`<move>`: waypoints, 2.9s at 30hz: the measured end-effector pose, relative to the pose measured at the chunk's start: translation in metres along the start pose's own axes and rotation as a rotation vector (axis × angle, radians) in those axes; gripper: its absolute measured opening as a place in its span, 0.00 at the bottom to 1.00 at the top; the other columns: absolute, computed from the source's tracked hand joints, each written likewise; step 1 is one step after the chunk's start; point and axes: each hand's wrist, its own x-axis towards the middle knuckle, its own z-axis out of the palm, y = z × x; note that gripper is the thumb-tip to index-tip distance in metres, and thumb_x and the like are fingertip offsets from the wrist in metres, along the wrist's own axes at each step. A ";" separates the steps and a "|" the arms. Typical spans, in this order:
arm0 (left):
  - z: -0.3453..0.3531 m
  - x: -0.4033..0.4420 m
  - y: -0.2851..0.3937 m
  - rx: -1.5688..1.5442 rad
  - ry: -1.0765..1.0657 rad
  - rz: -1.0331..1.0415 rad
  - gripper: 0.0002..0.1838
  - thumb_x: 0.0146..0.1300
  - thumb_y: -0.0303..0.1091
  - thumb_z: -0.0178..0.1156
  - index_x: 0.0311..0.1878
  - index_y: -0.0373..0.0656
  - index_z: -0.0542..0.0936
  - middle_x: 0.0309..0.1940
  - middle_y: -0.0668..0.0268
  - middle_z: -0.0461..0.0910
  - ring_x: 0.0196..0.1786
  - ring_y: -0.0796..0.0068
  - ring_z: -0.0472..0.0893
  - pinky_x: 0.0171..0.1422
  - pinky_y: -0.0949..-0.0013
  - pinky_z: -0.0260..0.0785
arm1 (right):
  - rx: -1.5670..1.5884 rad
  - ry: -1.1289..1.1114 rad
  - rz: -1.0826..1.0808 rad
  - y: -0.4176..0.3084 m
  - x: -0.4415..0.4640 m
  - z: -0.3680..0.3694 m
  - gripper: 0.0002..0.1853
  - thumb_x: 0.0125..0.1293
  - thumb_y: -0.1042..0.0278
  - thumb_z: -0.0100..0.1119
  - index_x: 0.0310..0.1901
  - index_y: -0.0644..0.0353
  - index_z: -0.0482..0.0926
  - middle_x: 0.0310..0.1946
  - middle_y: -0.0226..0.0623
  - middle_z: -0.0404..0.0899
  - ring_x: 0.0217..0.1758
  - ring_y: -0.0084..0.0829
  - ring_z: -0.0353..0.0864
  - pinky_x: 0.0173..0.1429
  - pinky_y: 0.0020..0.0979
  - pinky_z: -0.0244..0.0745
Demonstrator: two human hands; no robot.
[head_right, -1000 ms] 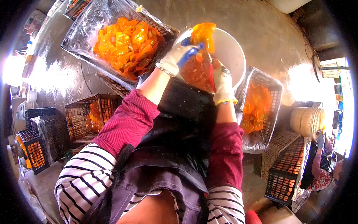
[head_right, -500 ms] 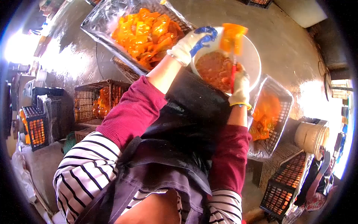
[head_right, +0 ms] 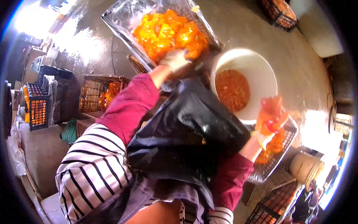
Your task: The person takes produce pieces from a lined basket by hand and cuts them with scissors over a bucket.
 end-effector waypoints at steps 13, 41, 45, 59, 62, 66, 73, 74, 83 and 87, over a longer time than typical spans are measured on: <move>-0.028 0.009 -0.027 -1.638 0.327 -0.547 0.17 0.64 0.52 0.61 0.36 0.46 0.78 0.19 0.69 0.74 0.17 0.77 0.73 0.15 0.73 0.62 | -0.655 0.430 0.092 0.046 0.024 0.030 0.26 0.69 0.45 0.48 0.57 0.58 0.74 0.58 0.46 0.74 0.54 0.35 0.77 0.52 0.32 0.72; -0.001 0.006 0.189 -1.456 -0.021 0.208 0.22 0.66 0.47 0.59 0.55 0.39 0.76 0.45 0.63 0.81 0.43 0.75 0.80 0.48 0.72 0.72 | -1.144 0.444 0.203 0.102 0.017 0.055 0.15 0.67 0.65 0.59 0.53 0.60 0.76 0.33 0.35 0.81 0.33 0.25 0.79 0.38 0.25 0.74; 0.040 0.028 0.184 -1.131 -0.085 0.199 0.18 0.67 0.41 0.59 0.54 0.39 0.77 0.45 0.64 0.81 0.43 0.78 0.81 0.46 0.77 0.75 | -1.342 0.451 0.123 0.106 0.022 0.044 0.13 0.69 0.66 0.58 0.52 0.59 0.78 0.39 0.31 0.81 0.36 0.22 0.77 0.39 0.26 0.74; 0.070 0.040 0.189 -1.243 -0.022 0.430 0.17 0.71 0.34 0.52 0.60 0.40 0.73 0.48 0.64 0.81 0.47 0.74 0.82 0.44 0.71 0.78 | -1.439 0.482 0.106 0.096 0.019 0.021 0.14 0.64 0.60 0.60 0.46 0.59 0.77 0.33 0.41 0.81 0.37 0.37 0.81 0.41 0.37 0.74; 0.052 0.028 0.181 -1.632 -0.392 0.060 0.14 0.68 0.32 0.52 0.55 0.40 0.77 0.49 0.61 0.80 0.51 0.75 0.80 0.53 0.73 0.74 | -1.055 0.485 0.057 0.104 0.021 0.001 0.14 0.64 0.63 0.61 0.47 0.61 0.77 0.34 0.39 0.81 0.39 0.35 0.80 0.44 0.36 0.74; 0.036 0.009 0.188 -1.372 -0.448 0.221 0.20 0.65 0.43 0.59 0.56 0.43 0.77 0.43 0.62 0.83 0.46 0.69 0.83 0.43 0.68 0.77 | -1.559 0.339 0.134 0.098 0.015 0.038 0.15 0.66 0.71 0.56 0.54 0.61 0.73 0.42 0.36 0.81 0.45 0.32 0.79 0.50 0.32 0.75; 0.064 0.035 0.185 -1.080 -0.147 0.223 0.18 0.64 0.37 0.61 0.55 0.41 0.77 0.45 0.66 0.81 0.43 0.76 0.79 0.51 0.74 0.73 | -0.562 0.561 0.212 0.102 0.023 -0.039 0.15 0.66 0.61 0.57 0.51 0.60 0.77 0.33 0.37 0.82 0.41 0.34 0.81 0.47 0.37 0.75; 0.094 0.052 0.183 -1.199 -0.122 0.278 0.18 0.64 0.35 0.60 0.55 0.40 0.76 0.45 0.67 0.80 0.43 0.78 0.79 0.51 0.75 0.73 | -1.005 0.527 0.248 0.097 0.024 -0.030 0.16 0.66 0.60 0.57 0.50 0.60 0.78 0.33 0.38 0.82 0.40 0.35 0.81 0.46 0.38 0.75; 0.061 0.036 0.182 -1.301 -0.210 0.064 0.17 0.68 0.39 0.59 0.55 0.40 0.76 0.43 0.68 0.80 0.42 0.81 0.77 0.46 0.77 0.71 | -1.534 0.430 0.246 0.096 0.031 -0.020 0.14 0.65 0.59 0.59 0.47 0.56 0.79 0.31 0.40 0.81 0.32 0.38 0.80 0.35 0.35 0.72; 0.092 0.050 0.187 -1.748 -0.270 0.137 0.18 0.66 0.40 0.61 0.55 0.42 0.77 0.41 0.68 0.80 0.39 0.79 0.78 0.44 0.75 0.72 | -1.462 0.359 -0.013 0.093 0.028 0.007 0.07 0.65 0.67 0.60 0.42 0.58 0.81 0.29 0.35 0.81 0.28 0.28 0.77 0.28 0.30 0.68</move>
